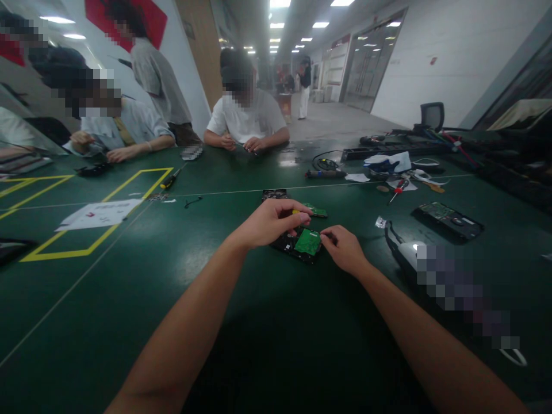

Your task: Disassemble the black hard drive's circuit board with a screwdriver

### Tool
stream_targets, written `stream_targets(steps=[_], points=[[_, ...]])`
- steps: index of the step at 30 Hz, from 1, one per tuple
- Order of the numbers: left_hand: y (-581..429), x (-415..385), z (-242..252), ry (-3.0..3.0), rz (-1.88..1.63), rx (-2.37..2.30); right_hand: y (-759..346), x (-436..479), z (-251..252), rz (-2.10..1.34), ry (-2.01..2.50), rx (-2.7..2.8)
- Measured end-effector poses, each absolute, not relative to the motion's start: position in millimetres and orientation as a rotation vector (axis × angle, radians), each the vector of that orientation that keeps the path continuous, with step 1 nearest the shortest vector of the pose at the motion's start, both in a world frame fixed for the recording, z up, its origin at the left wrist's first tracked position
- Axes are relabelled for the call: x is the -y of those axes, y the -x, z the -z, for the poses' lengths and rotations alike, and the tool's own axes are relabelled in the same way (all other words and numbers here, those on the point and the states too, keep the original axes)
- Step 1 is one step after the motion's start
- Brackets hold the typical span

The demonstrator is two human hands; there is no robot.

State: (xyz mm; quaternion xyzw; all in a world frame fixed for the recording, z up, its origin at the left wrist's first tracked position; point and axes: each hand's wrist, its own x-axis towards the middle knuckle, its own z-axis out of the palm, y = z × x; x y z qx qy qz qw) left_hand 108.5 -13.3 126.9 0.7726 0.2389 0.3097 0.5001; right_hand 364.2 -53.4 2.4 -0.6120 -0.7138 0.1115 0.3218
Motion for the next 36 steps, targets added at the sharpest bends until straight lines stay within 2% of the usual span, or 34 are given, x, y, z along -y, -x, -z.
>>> stream_targets(steps=[8,20,36], points=[[-106.6,10.5,-128.3,-1.651,-0.723,-0.596,-365.1,55.0,-1.1,-0.266,1.597,1.864],[-105.6,13.5,-131.3,-1.900,-0.732,-0.638,-366.1,52.9,-0.8,-0.270,1.595,1.880],[-107.2,13.5,-131.9,-1.823,-0.727,-0.655,-367.3,51.9,-0.7,-0.249,1.574,1.891]])
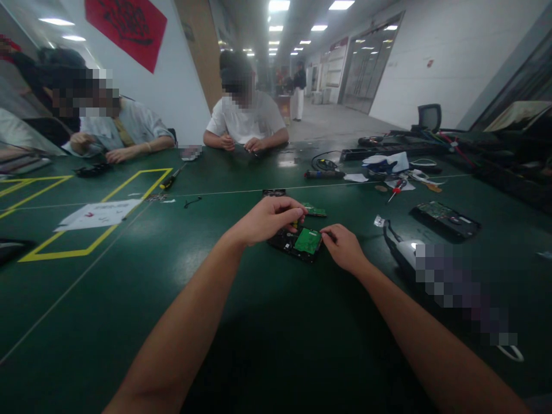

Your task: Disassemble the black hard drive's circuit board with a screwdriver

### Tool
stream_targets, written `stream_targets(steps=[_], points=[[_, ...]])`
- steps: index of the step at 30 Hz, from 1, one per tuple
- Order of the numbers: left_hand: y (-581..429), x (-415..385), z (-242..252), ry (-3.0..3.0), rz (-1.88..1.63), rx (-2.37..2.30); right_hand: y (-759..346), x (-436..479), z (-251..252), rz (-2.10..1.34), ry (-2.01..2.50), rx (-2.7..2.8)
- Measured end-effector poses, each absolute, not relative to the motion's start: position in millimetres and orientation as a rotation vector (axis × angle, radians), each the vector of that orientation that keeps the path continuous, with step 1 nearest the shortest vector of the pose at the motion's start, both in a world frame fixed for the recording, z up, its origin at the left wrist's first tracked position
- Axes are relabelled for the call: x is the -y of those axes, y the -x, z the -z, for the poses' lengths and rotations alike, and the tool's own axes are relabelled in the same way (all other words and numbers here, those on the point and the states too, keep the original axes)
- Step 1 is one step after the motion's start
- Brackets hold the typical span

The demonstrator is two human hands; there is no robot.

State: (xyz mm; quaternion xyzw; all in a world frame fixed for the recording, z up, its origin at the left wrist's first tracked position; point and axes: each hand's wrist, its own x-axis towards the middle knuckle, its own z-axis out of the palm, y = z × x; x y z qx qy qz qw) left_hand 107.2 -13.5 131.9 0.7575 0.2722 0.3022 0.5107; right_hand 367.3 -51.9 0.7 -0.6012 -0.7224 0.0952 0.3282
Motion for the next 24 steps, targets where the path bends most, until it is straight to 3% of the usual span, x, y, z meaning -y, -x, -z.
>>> stream_targets(steps=[24], points=[[-107.7,11.6,-124.2,-1.787,-0.778,-0.747,-367.1,52.4,1.2,-0.258,1.611,1.867]])
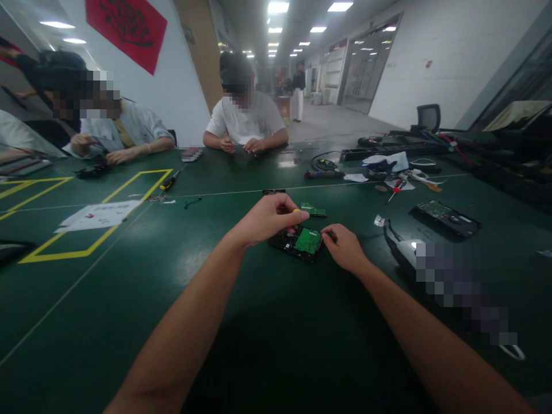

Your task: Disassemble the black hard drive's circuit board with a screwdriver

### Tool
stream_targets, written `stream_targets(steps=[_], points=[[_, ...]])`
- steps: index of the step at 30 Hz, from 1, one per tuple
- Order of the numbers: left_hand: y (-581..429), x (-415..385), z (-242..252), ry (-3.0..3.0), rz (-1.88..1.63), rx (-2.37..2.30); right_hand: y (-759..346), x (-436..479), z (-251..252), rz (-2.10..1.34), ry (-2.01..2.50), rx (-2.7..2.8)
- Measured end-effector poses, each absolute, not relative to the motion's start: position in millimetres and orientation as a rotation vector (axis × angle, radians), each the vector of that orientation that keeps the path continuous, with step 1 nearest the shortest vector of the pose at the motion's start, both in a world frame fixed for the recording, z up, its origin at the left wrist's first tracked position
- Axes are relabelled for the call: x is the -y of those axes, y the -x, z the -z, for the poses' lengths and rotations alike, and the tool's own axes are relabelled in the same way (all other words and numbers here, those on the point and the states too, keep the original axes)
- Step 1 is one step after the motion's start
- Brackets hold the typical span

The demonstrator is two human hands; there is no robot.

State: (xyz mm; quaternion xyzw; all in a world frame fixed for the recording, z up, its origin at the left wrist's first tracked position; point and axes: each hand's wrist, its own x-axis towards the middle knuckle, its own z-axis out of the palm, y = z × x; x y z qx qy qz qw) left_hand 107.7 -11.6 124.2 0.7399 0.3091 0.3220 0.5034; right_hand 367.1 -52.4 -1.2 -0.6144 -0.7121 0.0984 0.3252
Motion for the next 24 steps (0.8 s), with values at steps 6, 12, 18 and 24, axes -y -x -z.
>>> stream_targets(steps=[6,12,18,24], points=[[-109.3,13.5,-124.5,-1.830,-0.739,-0.533,-365.0,52.9,-0.5,-0.266,1.624,1.847],[-109.7,13.1,-128.2,-1.754,-0.731,-0.582,-365.2,52.5,-0.6,-0.273,1.633,1.848],[-109.5,9.9,-125.6,-1.665,-0.785,-0.607,-365.6,52.9,-0.9,-0.274,1.623,1.864],[-107.5,6.7,-120.4,-1.852,-0.811,-0.794,-366.9,52.5,0.2,-0.269,1.612,1.891]])
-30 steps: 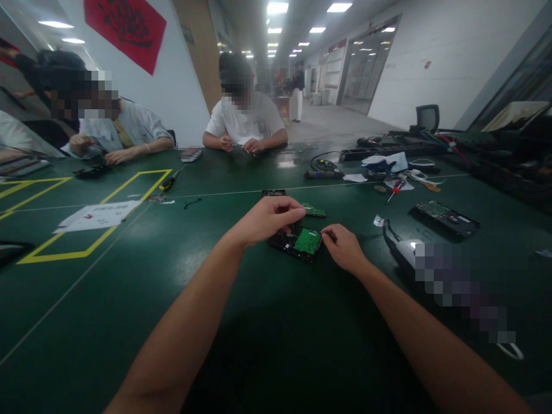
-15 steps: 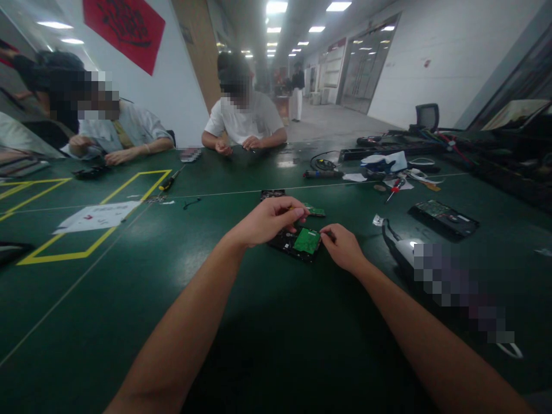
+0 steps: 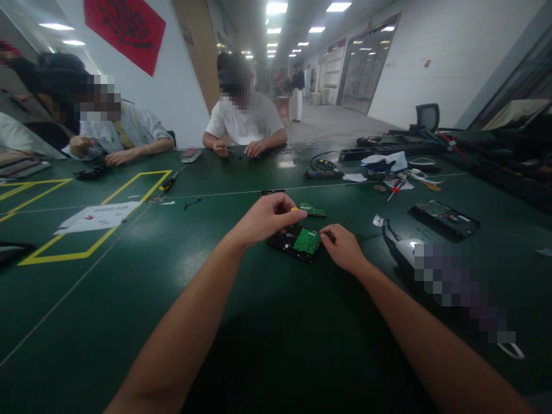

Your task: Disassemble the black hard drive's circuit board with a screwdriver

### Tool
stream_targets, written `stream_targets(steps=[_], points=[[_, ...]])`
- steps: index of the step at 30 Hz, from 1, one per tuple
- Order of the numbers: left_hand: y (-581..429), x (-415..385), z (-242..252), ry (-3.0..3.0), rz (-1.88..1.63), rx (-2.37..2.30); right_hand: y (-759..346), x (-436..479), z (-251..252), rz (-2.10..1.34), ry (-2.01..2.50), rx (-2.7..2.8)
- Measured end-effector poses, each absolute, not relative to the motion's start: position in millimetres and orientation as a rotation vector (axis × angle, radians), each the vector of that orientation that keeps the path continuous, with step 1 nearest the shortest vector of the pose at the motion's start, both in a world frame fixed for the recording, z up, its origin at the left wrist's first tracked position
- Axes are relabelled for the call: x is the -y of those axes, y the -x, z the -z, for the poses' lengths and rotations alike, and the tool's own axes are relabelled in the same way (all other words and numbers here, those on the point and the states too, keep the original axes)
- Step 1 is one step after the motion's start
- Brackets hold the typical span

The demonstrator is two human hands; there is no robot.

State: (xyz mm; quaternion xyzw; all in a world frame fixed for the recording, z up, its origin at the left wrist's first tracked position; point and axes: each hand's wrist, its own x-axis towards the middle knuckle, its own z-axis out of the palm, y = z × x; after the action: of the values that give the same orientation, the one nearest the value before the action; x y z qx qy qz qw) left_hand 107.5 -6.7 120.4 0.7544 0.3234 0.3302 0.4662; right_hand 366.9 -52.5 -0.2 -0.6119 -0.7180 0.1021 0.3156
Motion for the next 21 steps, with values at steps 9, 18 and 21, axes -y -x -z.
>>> stream_targets(steps=[9,18,21], points=[[-105.8,9.5,-125.6,-1.868,-0.806,-0.746,-365.2,53.0,-0.9,-0.264,1.617,1.886],[-105.1,10.1,-127.7,-1.931,-0.796,-0.762,-365.1,53.6,-2.2,-0.269,1.607,1.879],[-105.7,9.9,-125.9,-1.963,-0.821,-0.815,-365.2,54.3,-2.3,-0.282,1.617,1.872]])
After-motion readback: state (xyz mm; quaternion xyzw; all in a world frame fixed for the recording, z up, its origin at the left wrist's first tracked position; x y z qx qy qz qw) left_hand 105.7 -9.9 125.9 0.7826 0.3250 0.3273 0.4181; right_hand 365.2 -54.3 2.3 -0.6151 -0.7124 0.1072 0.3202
